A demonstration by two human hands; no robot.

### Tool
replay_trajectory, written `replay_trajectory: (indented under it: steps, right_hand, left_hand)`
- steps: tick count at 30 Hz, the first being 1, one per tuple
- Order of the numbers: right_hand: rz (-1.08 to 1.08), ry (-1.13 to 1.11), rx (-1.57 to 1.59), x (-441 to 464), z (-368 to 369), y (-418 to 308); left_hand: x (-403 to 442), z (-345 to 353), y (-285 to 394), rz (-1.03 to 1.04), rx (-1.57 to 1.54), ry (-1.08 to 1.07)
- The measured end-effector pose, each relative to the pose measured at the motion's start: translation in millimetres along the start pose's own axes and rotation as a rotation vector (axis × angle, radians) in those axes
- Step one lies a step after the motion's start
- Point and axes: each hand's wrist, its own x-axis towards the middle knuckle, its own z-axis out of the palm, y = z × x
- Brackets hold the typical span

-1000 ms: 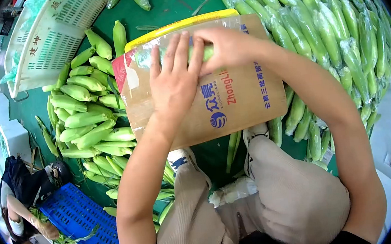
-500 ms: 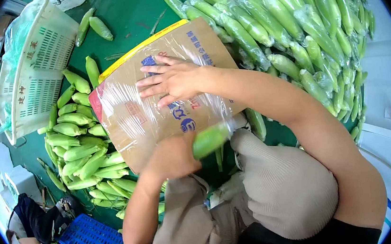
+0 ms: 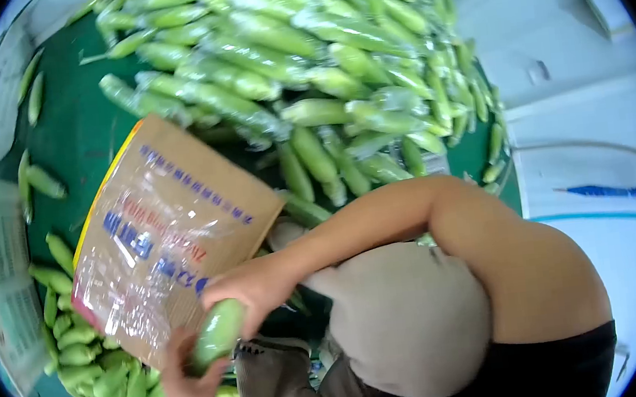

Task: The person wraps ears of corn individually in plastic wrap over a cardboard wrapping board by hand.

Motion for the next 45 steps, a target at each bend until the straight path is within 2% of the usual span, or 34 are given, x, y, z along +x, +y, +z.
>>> replay_trajectory:
  steps: [1, 3, 5, 6, 7, 8, 9, 10, 11, 13, 15, 16, 18, 19, 20, 21, 22, 23, 24, 25, 27, 28, 29, 31, 33, 34, 35, 37, 38, 39, 41, 42, 44, 45]
  right_hand:
    - [0.054, 0.076, 0.142, 3, -3, -14]
    - [-0.143, 0.280, 0.140, 16, -9, -15]
    - [-0.065, 0.475, 0.855, 46, -20, -14]
    - [-0.019, 0.562, 1.222, 53, -21, -17]
    - [-0.005, 0.591, 1.402, 55, -22, -29]
    - [0.019, 0.608, 1.584, 60, -23, -52]
    - [0.046, 0.619, 1.774, 65, -21, -71]
    - [0.198, 0.264, 1.935, 54, -11, -88]
    - [0.186, 0.105, 1.799, 59, -4, -63]
    - [0.105, 0.061, 1.522, 36, -17, -49]
    - [-0.011, 0.211, 1.437, -2, -56, -42]
    - [-0.092, 0.292, 1.470, -20, -81, -42]
    - [-0.274, 0.459, 1.519, -61, -144, -43]
    - [-0.353, 0.568, 1.528, -90, -183, -41]
    - [-0.435, 0.666, 1.520, -120, -222, -40]
    - [-0.499, 0.776, 1.502, -154, -261, -38]
    - [-0.546, 0.886, 1.458, -190, -298, -33]
    - [-0.574, 0.978, 1.388, -226, -332, -27]
    - [-0.577, 0.836, 1.230, -265, -375, -7]
    - [-0.576, 0.961, 1.151, -281, -400, 8]
    - [-0.537, 1.225, 0.960, -308, -434, 21]
    - [-0.415, 1.333, 0.965, -309, -445, 37]
    - [-0.282, 1.452, 0.912, -267, -417, 21]
    - [-0.136, 1.338, 0.774, -187, -345, 3]
    - [-0.082, 1.190, 0.779, -136, -288, 1]
    - [-0.074, 1.111, 0.771, -109, -257, -3]
    - [-0.055, 1.210, 0.539, -73, -220, -11]
    - [0.108, 0.984, 0.143, -55, -191, 2]
    - [0.262, 0.856, -0.049, -41, -171, -11]
    - [0.226, 0.592, -0.057, -36, -165, -11]
    - [0.377, 0.362, -0.251, -22, -150, -19]
    - [0.380, 0.260, -0.395, -18, -144, -19]
    - [0.239, 0.091, -0.684, -13, -143, -15]
    - [0.173, 0.002, -0.830, -11, -144, -13]
  left_hand:
    - [-3, -9, -4, 0.163, 0.050, 0.171]
    - [10, -5, -20, 0.461, -0.262, 0.777]
    - [12, -16, -1, 0.642, -1.007, 0.643]
    - [21, 8, 18, 0.742, -0.786, 0.728]
    - [32, 27, 30, 0.828, -0.558, 0.814]
    - [42, 33, 32, 0.996, -0.139, 0.827]
    - [44, 32, 40, 1.095, 0.154, 0.511]
    - [50, 41, 59, 0.956, 0.538, 0.242]
    - [59, 60, 50, 1.276, 0.747, 0.503]
    - [74, 83, 57, 1.282, 0.627, 0.493]
    - [69, 80, 44, 1.152, 0.706, 0.481]
    - [71, 67, 39, 1.136, 0.605, 0.506]
    - [67, 27, -27, 1.005, 0.669, 0.709]
    - [49, -6, -41, 0.750, 0.743, 0.807]
    - [44, -29, -78, 0.618, 0.394, 1.008]
    - [38, -42, -109, 0.265, 0.160, 1.326]
    - [30, -65, -144, 0.055, -0.129, 1.464]
    - [21, -84, -194, -0.150, -0.094, 1.592]
    - [6, -96, -220, -0.419, 0.181, 1.537]
    - [-7, -104, -257, -0.541, 0.405, 1.437]
    - [-33, -109, -284, -0.605, 0.874, 1.046]
    - [-40, -114, -313, -0.539, 1.039, 0.999]
    - [-42, -118, -309, -0.533, 1.056, 0.959]
    - [-38, -125, -276, -0.762, 0.929, 0.896]
    - [-52, -150, -311, -0.736, 1.345, 0.798]
    - [-62, -167, -328, -0.613, 1.371, 0.781]
    - [-62, -171, -292, -0.681, 1.301, 0.670]
    - [-80, -173, -291, -0.546, 1.405, 0.661]
    - [-87, -184, -305, -0.721, 1.140, 0.480]
    - [-98, -188, -325, -0.678, 0.990, 0.528]
    - [-99, -168, -286, -0.887, 0.851, 0.554]
    - [-107, -155, -302, -0.877, 0.979, 0.537]
    - [-124, -136, -352, -0.744, 0.960, 0.754]
    - [-123, -123, -347, -0.849, 0.709, 0.775]
